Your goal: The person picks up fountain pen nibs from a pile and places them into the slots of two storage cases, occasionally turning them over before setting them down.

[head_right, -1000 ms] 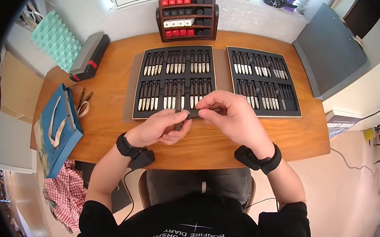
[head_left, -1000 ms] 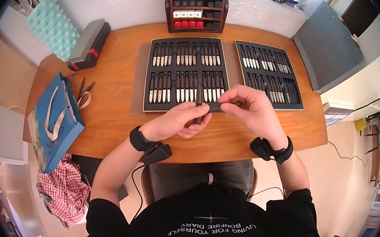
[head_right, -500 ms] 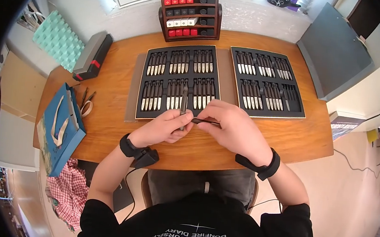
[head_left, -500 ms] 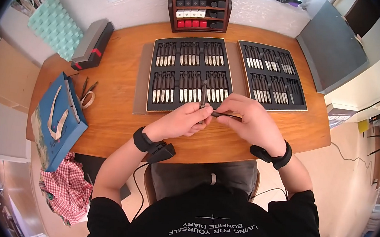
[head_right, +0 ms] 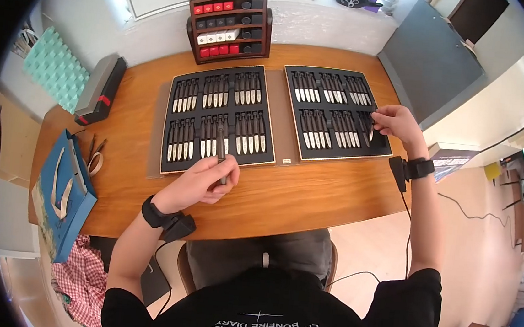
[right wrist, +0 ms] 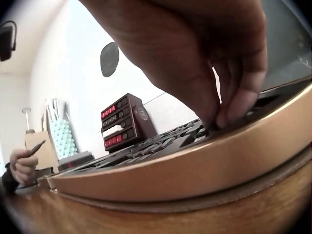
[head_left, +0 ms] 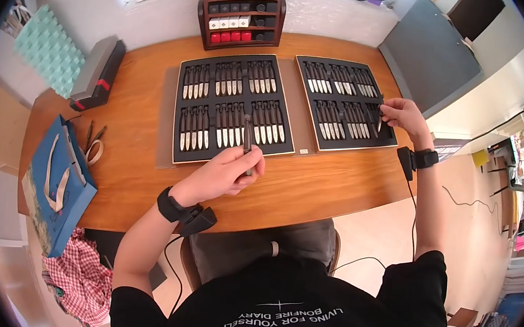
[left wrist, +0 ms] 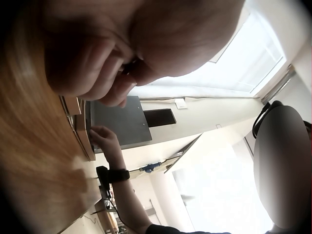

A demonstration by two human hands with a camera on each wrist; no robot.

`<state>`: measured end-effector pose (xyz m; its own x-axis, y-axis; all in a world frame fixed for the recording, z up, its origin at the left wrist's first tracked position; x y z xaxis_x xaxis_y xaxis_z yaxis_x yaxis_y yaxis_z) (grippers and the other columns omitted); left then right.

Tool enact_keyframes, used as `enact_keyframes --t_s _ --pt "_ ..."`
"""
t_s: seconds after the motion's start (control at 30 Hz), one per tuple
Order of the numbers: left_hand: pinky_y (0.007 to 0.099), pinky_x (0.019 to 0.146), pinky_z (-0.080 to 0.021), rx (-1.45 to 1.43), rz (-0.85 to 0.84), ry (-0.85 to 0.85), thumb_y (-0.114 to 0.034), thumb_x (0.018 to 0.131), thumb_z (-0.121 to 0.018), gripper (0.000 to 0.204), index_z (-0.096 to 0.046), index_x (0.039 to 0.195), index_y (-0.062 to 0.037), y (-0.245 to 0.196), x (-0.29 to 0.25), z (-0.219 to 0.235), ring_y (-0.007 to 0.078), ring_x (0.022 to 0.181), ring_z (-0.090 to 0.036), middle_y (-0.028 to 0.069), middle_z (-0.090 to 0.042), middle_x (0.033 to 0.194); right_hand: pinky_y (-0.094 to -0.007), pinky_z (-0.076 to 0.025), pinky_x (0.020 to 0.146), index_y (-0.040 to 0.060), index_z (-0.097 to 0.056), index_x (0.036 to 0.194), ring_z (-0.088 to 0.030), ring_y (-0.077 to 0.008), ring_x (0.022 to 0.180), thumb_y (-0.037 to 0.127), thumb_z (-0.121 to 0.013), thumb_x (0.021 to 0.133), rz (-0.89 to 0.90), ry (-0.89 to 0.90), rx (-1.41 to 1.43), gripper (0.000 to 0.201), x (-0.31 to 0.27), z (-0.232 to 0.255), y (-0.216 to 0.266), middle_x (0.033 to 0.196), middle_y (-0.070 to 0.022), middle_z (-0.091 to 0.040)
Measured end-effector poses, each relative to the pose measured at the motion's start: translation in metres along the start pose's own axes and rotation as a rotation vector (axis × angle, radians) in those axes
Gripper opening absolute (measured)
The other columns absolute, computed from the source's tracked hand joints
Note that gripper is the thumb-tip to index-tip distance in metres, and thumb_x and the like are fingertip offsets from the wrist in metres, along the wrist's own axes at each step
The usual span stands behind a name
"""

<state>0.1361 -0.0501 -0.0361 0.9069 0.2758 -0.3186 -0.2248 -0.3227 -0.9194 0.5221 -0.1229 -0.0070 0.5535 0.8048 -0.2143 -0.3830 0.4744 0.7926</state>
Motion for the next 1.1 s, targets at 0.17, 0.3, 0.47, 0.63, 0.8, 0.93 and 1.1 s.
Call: enact_keyframes --t_s 0.17,0.3,0.47,0.63,0.8,0.93,1.1 --pt "0.0184 0.043 -0.021 -0.023 0.005 -0.017 -0.036 0.105 -0.035 0.036 -0.048 0.087 -0.0072 -0.001 0.0 0.001 0.0021 0.05 -0.024 -0.0058 -0.035 0.063 -0.0224 -0.053 0.06 -0.0027 -0.066 0.096 -0.064 -0.0101 0.068 0.016 -0.069 0.086 0.035 0.043 -0.107 0.021 0.018 -0.01 -0.018 0.078 -0.003 -0.066" --pt "0.0184 0.043 -0.021 -0.021 0.004 -0.016 -0.036 0.104 -0.035 0.036 -0.048 0.087 -0.0073 -0.001 0.0 0.001 0.002 0.05 -0.024 -0.0058 -0.035 0.064 -0.0265 -0.053 0.062 -0.0011 -0.067 0.095 -0.065 -0.0139 0.067 0.013 -0.069 0.083 0.158 -0.056 -0.253 0.018 0.007 -0.017 -0.009 0.077 -0.0074 -0.067" --pt "0.0184 0.043 -0.021 0.0 -0.003 -0.021 -0.036 0.104 -0.036 0.036 -0.048 0.087 -0.0071 0.0 0.0 0.002 0.0019 0.049 -0.025 -0.0055 -0.036 0.063 -0.0351 -0.052 0.068 0.0015 -0.069 0.088 -0.066 -0.0262 0.072 0.01 -0.068 0.08 0.356 -0.247 -0.534 0.012 -0.023 -0.023 0.017 0.081 -0.0127 -0.067" --pt "0.0196 0.044 -0.022 -0.002 0.024 -0.016 -0.038 0.104 -0.035 0.038 -0.05 0.089 -0.0064 0.005 0.002 0.004 0.0031 0.051 -0.026 -0.0049 -0.035 0.063 -0.0406 -0.048 0.07 0.0016 -0.069 0.086 -0.06 -0.033 0.081 0.008 -0.066 0.081 0.631 -0.242 -0.781 0.009 -0.047 -0.039 0.044 0.084 -0.0111 -0.062" --pt "0.0183 0.043 -0.022 -0.039 0.008 -0.022 -0.036 0.104 -0.037 0.037 -0.049 0.086 -0.0067 0.004 0.003 0.002 0.002 0.049 -0.025 -0.005 -0.037 0.063 -0.0394 -0.047 0.071 0.0055 -0.071 0.097 -0.06 -0.031 0.083 0.009 -0.065 0.083 0.563 -0.232 -0.663 0.016 -0.049 -0.03 0.034 0.086 -0.0106 -0.061" --pt "0.0183 0.043 -0.023 -0.022 -0.001 -0.058 -0.035 0.104 -0.037 0.036 -0.048 0.085 -0.0066 0.002 0.003 0.005 0.0023 0.049 -0.025 -0.0048 -0.036 0.062 -0.037 -0.047 0.072 0.0032 -0.069 0.102 -0.06 -0.0309 0.081 0.004 -0.059 0.085 0.479 -0.32 -0.495 0.02 -0.057 -0.017 0.025 0.088 -0.0138 -0.06" --pt "0.0186 0.043 -0.023 0.018 0.007 0.012 -0.034 0.104 -0.038 0.035 -0.048 0.084 -0.0064 0.004 0.005 0.002 0.0029 0.049 -0.026 -0.0044 -0.037 0.062 -0.0265 -0.048 0.071 0.0002 -0.068 0.098 -0.061 -0.0138 0.082 0.005 -0.059 0.09 0.514 -0.089 0.078 0.013 -0.095 -0.063 0.051 0.09 -0.0087 -0.067"
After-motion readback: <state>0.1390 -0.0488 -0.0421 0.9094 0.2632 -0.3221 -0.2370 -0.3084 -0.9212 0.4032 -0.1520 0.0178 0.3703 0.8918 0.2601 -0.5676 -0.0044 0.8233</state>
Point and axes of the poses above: each hand's wrist, its own x-axis towards the middle knuckle, its own z-axis out of the back of the hand, y = z × x, the point moved 8 cm from there along x, towards the middle knuckle
